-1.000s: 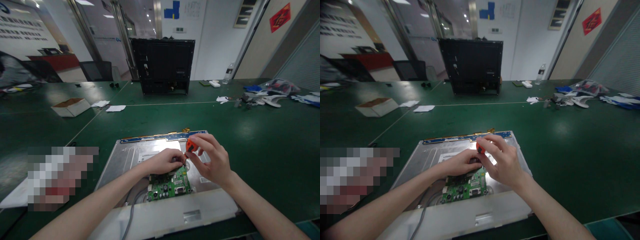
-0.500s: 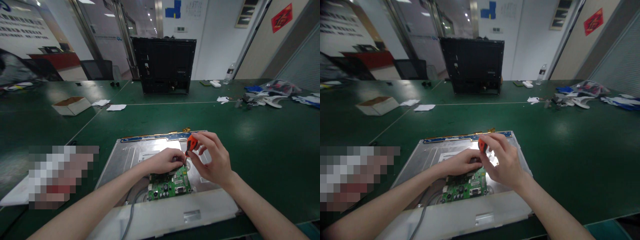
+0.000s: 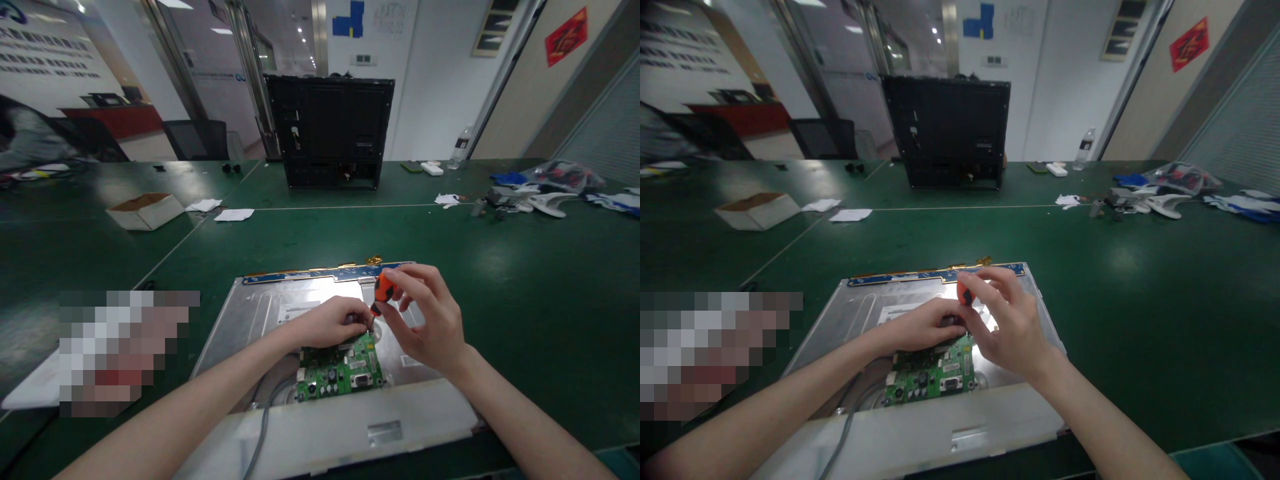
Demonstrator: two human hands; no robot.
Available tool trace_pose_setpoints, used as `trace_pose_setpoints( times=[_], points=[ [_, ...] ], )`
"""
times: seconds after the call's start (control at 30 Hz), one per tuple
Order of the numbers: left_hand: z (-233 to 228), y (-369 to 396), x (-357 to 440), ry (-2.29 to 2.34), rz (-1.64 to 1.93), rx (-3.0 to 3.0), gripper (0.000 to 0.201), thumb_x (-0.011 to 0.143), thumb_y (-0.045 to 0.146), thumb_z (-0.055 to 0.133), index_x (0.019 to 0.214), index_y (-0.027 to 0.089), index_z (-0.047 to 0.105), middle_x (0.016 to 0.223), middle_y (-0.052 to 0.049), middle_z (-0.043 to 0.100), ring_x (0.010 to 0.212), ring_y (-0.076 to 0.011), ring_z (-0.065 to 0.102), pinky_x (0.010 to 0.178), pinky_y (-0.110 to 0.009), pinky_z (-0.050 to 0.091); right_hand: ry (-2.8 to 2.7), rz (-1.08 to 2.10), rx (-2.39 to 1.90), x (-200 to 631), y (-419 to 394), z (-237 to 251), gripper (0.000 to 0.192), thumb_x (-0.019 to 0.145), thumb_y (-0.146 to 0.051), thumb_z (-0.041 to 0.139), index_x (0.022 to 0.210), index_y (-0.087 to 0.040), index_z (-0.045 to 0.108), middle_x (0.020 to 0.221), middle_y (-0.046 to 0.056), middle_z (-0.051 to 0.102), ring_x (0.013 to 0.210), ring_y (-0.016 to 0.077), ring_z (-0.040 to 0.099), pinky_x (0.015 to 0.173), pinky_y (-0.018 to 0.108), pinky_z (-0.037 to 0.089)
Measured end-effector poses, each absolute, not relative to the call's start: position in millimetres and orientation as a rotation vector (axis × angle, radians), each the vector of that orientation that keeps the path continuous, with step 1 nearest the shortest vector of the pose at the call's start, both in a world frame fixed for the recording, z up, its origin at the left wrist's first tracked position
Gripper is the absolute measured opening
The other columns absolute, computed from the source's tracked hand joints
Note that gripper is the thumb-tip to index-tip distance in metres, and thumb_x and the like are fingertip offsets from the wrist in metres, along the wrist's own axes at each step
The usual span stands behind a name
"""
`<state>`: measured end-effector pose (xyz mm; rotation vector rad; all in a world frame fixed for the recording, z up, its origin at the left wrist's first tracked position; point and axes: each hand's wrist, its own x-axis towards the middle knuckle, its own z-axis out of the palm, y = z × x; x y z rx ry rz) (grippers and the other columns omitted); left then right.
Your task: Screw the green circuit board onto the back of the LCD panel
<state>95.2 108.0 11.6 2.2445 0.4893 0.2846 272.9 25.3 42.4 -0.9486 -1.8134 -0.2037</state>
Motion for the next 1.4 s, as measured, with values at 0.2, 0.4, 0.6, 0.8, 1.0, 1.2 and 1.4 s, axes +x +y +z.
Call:
trace_pose_setpoints(
  times=[0.2,0.4,0.6,0.8,1.0,1.2,1.4],
  points=[
    [12.3,108.7,96.0,0.471,0.273,2.229,0.009,0.085,0.014,0.056,0.089,0.015,0.064,0.081,-0.001,0.063,0.076,-0.0153,0.057,0.070,-0.024,0.045,-1.806,-0.173,-0.912,273.2,26.2,42.5,0.053,0.081,-0.011,0.062,0.130,-0.021,0.045,0.112,0.009,0.057,0.084,0.0167,0.061,0.053,0.026,0.056],
    [11.2,110.0,95.9,0.446,0.269,2.230,0.013,0.085,0.014,0.056,0.094,0.015,0.065,0.090,-0.004,0.066,0.082,-0.0176,0.060,0.075,-0.027,0.046,-1.782,-0.198,-0.870,273.3,28.0,42.8,0.052,0.080,-0.012,0.067,0.126,-0.023,0.045,0.103,0.005,0.059,0.081,0.0144,0.061,0.052,0.023,0.055],
    [10.5,109.7,95.3,0.468,0.276,2.256,0.013,0.085,0.014,0.056,0.094,0.016,0.065,0.089,-0.003,0.066,0.081,-0.0172,0.060,0.074,-0.027,0.046,-1.795,-0.224,-0.919,274.1,27.1,41.3,0.048,0.082,-0.012,0.064,0.126,-0.026,0.049,0.108,0.006,0.056,0.085,0.0161,0.063,0.057,0.026,0.057],
    [10.9,109.4,95.9,0.463,0.285,2.233,0.009,0.084,0.014,0.057,0.089,0.015,0.064,0.083,-0.002,0.065,0.077,-0.0162,0.058,0.071,-0.026,0.045,-1.817,-0.169,-0.922,273.6,26.3,41.7,0.052,0.083,-0.009,0.059,0.132,-0.022,0.045,0.114,0.009,0.060,0.081,0.0155,0.063,0.056,0.027,0.057],
    [11.1,110.0,95.8,0.454,0.287,2.215,0.010,0.086,0.014,0.056,0.090,0.016,0.065,0.086,-0.002,0.066,0.079,-0.0162,0.059,0.073,-0.026,0.046,-1.787,-0.127,-0.858,273.8,28.1,40.3,0.055,0.080,-0.012,0.067,0.128,-0.023,0.043,0.101,0.004,0.065,0.072,0.0121,0.062,0.049,0.021,0.054],
    [10.1,110.4,95.5,0.441,0.276,2.231,0.012,0.086,0.013,0.056,0.094,0.016,0.065,0.089,-0.003,0.067,0.081,-0.0163,0.059,0.075,-0.027,0.047,-1.793,-0.141,-0.864,275.1,28.4,39.1,0.055,0.080,-0.009,0.065,0.127,-0.025,0.043,0.106,0.005,0.060,0.085,0.0153,0.062,0.050,0.022,0.054],
    [10.2,109.1,95.5,0.463,0.300,2.248,0.011,0.084,0.011,0.056,0.091,0.015,0.064,0.086,-0.002,0.065,0.079,-0.0156,0.059,0.072,-0.025,0.046,-1.815,-0.192,-0.902,274.5,25.9,42.1,0.048,0.083,-0.010,0.061,0.127,-0.027,0.048,0.110,0.007,0.056,0.085,0.0154,0.062,0.056,0.026,0.057]
  ],
)
